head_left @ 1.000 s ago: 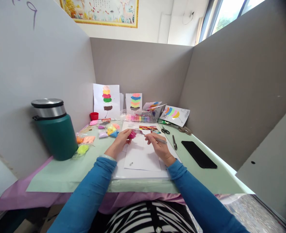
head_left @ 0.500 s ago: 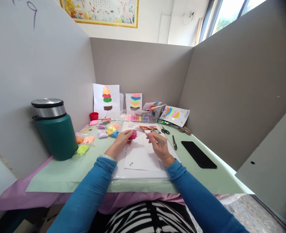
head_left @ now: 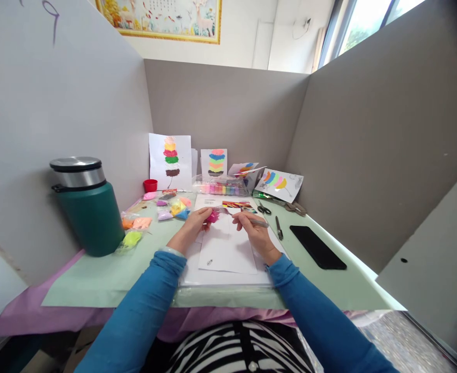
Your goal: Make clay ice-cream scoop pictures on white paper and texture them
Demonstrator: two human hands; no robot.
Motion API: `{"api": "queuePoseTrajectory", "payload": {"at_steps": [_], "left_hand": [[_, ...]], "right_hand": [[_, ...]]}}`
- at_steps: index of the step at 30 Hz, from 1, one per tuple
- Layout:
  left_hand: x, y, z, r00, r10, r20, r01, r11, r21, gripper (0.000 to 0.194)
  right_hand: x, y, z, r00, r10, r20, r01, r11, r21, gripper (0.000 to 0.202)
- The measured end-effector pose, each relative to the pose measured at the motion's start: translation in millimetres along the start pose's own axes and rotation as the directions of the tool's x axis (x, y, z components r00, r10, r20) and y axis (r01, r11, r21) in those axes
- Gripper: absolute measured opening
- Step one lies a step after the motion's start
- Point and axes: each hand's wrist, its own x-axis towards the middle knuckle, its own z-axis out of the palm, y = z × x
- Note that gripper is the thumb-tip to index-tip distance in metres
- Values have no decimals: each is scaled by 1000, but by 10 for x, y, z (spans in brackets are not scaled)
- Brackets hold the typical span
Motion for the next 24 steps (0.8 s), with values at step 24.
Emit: {"api": "queuePoseTrajectory", "payload": {"at_steps": [24], "left_hand": [[25, -25, -23, 1000, 25, -17, -25, 1000, -7, 36]], "right_hand": [[1, 22, 5, 1000, -4, -12, 3, 999, -37, 29]]}}
